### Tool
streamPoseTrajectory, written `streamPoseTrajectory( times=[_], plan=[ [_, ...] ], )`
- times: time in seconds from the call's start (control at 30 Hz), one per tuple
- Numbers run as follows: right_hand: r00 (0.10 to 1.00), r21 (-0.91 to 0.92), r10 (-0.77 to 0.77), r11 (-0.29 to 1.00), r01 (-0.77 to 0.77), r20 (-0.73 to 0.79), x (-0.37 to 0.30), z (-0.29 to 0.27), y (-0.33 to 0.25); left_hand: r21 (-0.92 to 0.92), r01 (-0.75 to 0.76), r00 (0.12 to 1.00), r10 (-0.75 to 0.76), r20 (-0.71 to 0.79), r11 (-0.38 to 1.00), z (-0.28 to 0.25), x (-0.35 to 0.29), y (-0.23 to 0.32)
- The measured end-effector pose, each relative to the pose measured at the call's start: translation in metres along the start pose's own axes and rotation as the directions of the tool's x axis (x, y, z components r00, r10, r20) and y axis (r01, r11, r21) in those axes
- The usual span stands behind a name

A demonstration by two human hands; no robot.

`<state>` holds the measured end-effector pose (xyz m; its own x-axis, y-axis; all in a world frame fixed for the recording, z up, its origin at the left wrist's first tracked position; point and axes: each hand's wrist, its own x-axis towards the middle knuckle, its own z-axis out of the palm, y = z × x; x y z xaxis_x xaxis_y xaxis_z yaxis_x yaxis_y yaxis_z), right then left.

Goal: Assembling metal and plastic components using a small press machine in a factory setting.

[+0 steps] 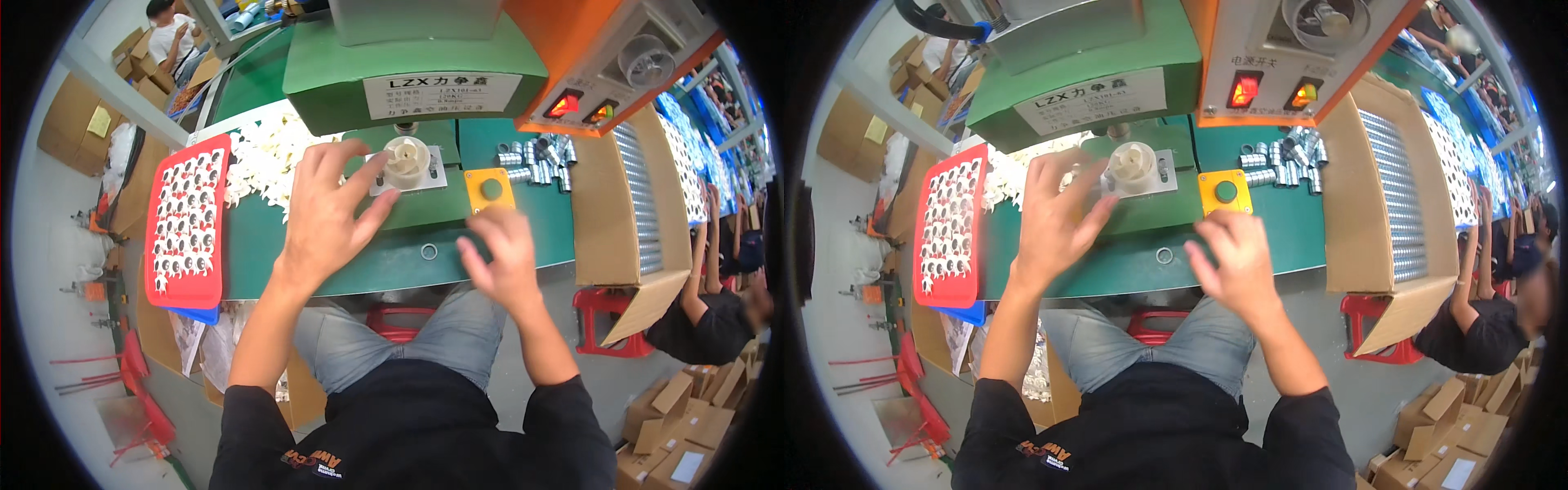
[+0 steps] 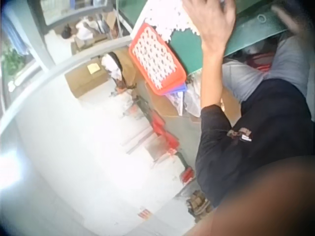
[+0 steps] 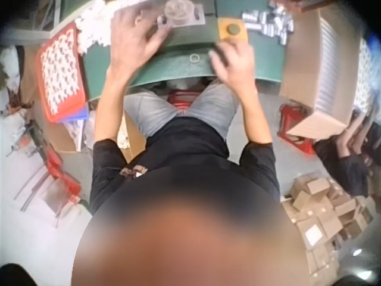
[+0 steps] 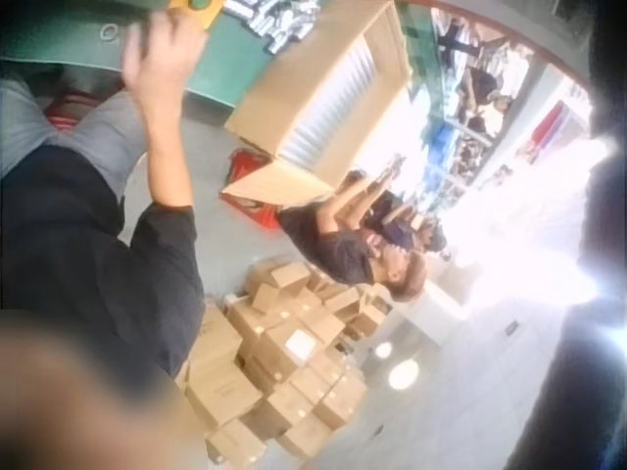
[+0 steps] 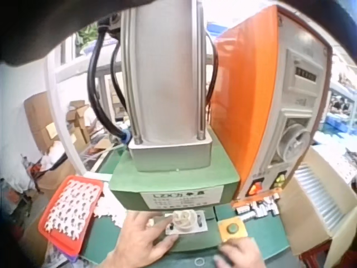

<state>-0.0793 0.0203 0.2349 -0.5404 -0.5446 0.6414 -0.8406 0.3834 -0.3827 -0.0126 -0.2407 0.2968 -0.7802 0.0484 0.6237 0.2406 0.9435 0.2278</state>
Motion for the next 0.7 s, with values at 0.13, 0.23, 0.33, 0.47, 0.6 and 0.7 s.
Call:
streamPoseTrajectory(
  times=[0.13,0.23,0.33,0.47,0.6,0.7],
  plan=[
    [0.985,-0.045,0.086,0.995,-0.094,-0.151,0.016,-0.003,0.021,0.033,-0.112,0.993,0.111,0.04,0.993,0.018,0.01,0.013],
    [0.982,-0.068,0.117,0.989,-0.128,-0.149,0.017,-0.007,0.022,-0.045,-0.12,0.987,0.124,0.101,0.992,0.028,0.006,0.012],
    [0.984,-0.093,0.127,0.986,-0.139,-0.127,0.015,-0.007,0.024,-0.015,-0.124,0.991,0.124,0.041,0.992,0.02,0.012,0.015],
    [0.974,-0.085,0.198,0.974,-0.208,-0.112,0.013,-0.01,0.018,0.114,0.095,0.993,-0.087,-0.076,0.989,-0.001,-0.018,0.013],
    [0.993,-0.214,0.115,0.969,-0.12,-0.035,0.011,-0.001,0.026,0.312,0.221,0.974,-0.228,-0.015,0.924,-0.004,-0.066,0.004],
    [0.994,-0.264,0.103,0.959,-0.106,-0.026,0.01,-0.001,0.027,0.336,0.167,0.986,-0.155,-0.062,0.927,-0.001,-0.07,0.009]
  ],
)
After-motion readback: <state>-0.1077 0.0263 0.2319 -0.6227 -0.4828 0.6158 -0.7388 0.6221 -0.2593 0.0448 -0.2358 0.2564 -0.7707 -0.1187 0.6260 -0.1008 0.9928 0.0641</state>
